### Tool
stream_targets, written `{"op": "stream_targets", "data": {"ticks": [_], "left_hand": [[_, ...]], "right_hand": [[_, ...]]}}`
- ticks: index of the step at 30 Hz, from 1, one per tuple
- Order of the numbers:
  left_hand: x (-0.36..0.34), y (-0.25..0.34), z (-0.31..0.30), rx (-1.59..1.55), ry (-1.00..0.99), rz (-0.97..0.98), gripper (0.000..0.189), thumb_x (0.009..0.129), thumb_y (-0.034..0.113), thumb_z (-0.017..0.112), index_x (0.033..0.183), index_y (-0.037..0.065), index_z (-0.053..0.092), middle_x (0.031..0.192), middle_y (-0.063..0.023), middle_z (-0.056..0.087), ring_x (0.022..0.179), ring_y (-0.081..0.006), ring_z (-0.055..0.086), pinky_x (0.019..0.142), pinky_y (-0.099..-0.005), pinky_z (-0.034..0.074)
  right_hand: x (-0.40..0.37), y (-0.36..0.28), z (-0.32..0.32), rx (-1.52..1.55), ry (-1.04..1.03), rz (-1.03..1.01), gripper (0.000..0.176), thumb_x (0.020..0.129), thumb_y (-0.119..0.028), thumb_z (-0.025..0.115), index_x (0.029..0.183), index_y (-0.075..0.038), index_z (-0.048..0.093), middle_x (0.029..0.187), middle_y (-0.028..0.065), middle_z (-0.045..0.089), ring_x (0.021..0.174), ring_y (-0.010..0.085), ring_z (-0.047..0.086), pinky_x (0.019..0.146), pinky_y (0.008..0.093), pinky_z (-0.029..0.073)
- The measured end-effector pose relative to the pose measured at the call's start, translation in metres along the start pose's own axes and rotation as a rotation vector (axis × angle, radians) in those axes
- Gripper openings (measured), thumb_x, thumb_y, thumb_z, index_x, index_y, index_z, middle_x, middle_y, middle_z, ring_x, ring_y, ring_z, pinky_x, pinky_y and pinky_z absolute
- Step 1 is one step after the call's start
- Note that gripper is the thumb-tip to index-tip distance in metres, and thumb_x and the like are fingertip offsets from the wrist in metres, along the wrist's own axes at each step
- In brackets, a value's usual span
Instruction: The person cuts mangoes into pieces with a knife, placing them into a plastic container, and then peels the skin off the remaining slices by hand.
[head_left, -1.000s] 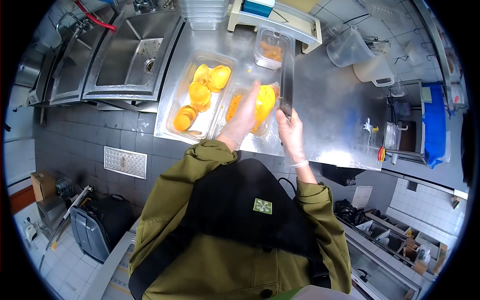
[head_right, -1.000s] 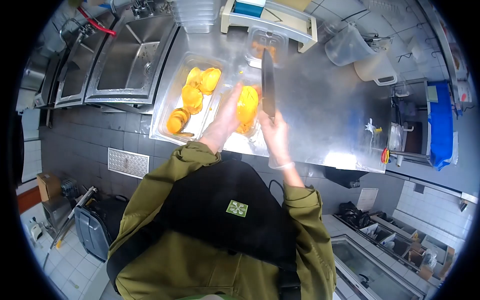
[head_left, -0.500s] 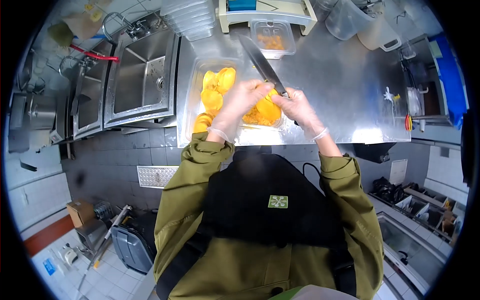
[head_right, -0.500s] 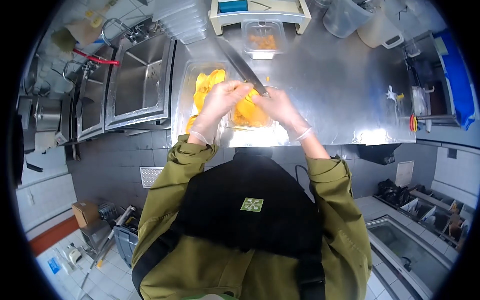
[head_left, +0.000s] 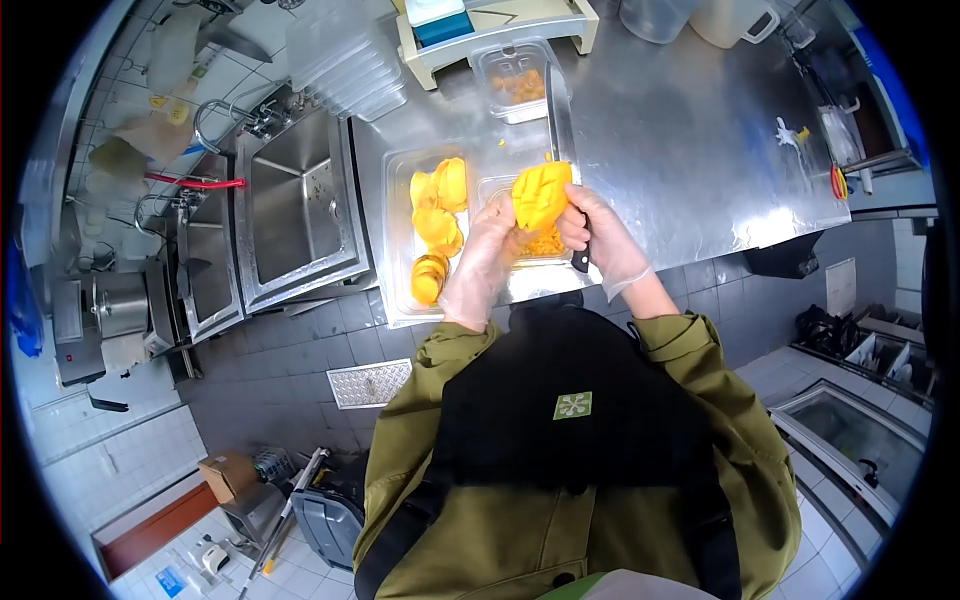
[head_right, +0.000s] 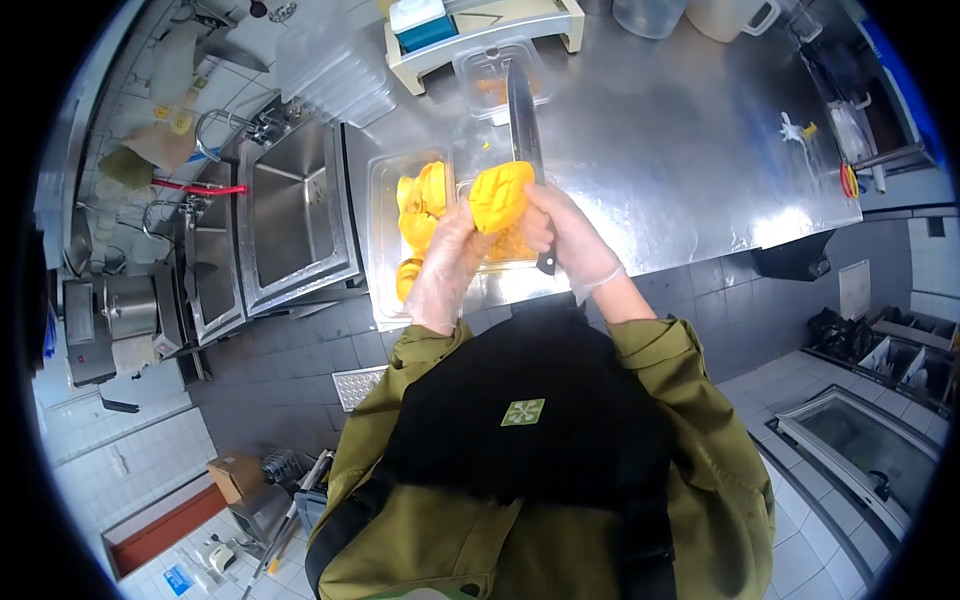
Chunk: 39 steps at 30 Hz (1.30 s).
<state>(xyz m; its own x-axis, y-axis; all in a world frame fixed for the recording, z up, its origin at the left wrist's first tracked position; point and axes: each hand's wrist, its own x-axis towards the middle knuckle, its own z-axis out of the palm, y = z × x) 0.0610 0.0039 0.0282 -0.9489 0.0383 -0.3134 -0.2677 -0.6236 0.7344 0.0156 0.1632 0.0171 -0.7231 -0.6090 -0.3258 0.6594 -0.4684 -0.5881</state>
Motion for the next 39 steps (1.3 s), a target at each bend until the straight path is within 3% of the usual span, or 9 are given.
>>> {"op": "stream_targets", "data": {"ticks": [7,10,13,16,19,23,27,36,39], "left_hand": [[-0.006,-0.027,-0.003,-0.228,-0.142,0.062,0.054,0.089,0.035,0.054,0.127,0.000,0.040,0.124,-0.0098,0.050,0.116,-0.0201,0.047,0.099,-0.0339,0.036],[-0.009,-0.031,-0.005,-0.257,-0.065,0.100,0.053,0.089,0.033,0.055,0.128,0.000,0.039,0.124,-0.0100,0.051,0.116,-0.0206,0.048,0.099,-0.0358,0.037],[-0.012,-0.037,-0.025,-0.267,0.017,0.130,0.046,0.088,0.028,0.056,0.123,0.001,0.043,0.121,-0.0104,0.052,0.114,-0.0209,0.050,0.099,-0.0378,0.037],[-0.011,-0.047,-0.043,-0.230,0.128,0.186,0.034,0.088,0.024,0.057,0.112,0.002,0.047,0.117,-0.0106,0.054,0.110,-0.0206,0.052,0.098,-0.0376,0.039],[-0.011,-0.054,-0.037,-0.206,0.269,0.211,0.023,0.088,0.021,0.056,0.103,0.004,0.049,0.111,-0.0098,0.056,0.105,-0.0190,0.055,0.094,-0.0346,0.041],[-0.005,-0.063,-0.032,-0.243,0.394,0.210,0.016,0.089,0.018,0.055,0.098,0.007,0.049,0.104,-0.0073,0.059,0.097,-0.0158,0.057,0.089,-0.0313,0.044],[-0.001,-0.059,-0.021,-0.259,0.410,0.208,0.012,0.089,0.017,0.055,0.094,0.008,0.049,0.098,-0.0049,0.060,0.093,-0.0133,0.057,0.088,-0.0311,0.044],[0.002,-0.072,-0.019,-0.239,0.440,0.230,0.007,0.085,0.001,0.054,0.083,0.007,0.051,0.084,-0.0038,0.060,0.072,-0.0090,0.055,0.069,-0.0194,0.044],[-0.002,-0.080,-0.019,-0.091,0.399,0.228,0.005,0.083,0.004,0.055,0.084,0.006,0.051,0.088,-0.0031,0.058,0.082,-0.0103,0.054,0.080,-0.0232,0.043]], "right_hand": [[0.000,0.016,-0.002,0.476,-0.014,0.158,0.033,0.093,-0.030,0.047,0.067,-0.012,0.042,0.048,-0.0042,0.031,0.035,0.0056,0.028,0.033,0.0193,0.024],[0.004,0.015,-0.004,0.345,0.051,0.200,0.033,0.094,-0.030,0.046,0.067,-0.011,0.043,0.049,-0.0040,0.033,0.036,0.0060,0.029,0.034,0.0207,0.026],[-0.001,0.002,-0.007,-0.275,0.151,0.045,0.033,0.095,-0.029,0.043,0.067,-0.010,0.043,0.050,-0.0035,0.038,0.040,0.0053,0.032,0.040,0.0221,0.030],[-0.009,-0.003,-0.020,-0.758,0.241,-0.046,0.027,0.095,-0.023,0.041,0.085,-0.004,0.059,0.055,-0.0043,0.042,0.049,0.0046,0.036,0.049,0.0210,0.033],[-0.017,0.008,-0.018,-0.755,0.171,-0.007,0.031,0.093,-0.016,0.042,0.117,-0.005,0.058,0.061,-0.0055,0.042,0.056,0.0042,0.037,0.054,0.0186,0.035],[-0.027,0.013,-0.019,-0.798,-0.016,0.044,0.040,0.091,-0.012,0.046,0.130,-0.015,0.047,0.067,-0.0060,0.041,0.061,0.0046,0.037,0.059,0.0181,0.036],[-0.028,0.010,-0.030,-0.792,-0.128,0.127,0.041,0.089,-0.013,0.046,0.130,-0.010,0.046,0.121,-0.0026,0.056,0.081,0.0050,0.048,0.077,0.0199,0.041],[-0.018,0.030,-0.036,-1.259,-0.006,-0.295,0.041,0.086,-0.009,0.048,0.126,-0.019,0.051,0.103,0.0135,0.063,0.083,0.0218,0.063,0.072,0.0276,0.046],[-0.012,0.032,-0.034,-1.467,0.056,-0.342,0.041,0.086,-0.008,0.048,0.124,-0.021,0.053,0.093,0.0139,0.064,0.077,0.0222,0.063,0.068,0.0298,0.046]]}}
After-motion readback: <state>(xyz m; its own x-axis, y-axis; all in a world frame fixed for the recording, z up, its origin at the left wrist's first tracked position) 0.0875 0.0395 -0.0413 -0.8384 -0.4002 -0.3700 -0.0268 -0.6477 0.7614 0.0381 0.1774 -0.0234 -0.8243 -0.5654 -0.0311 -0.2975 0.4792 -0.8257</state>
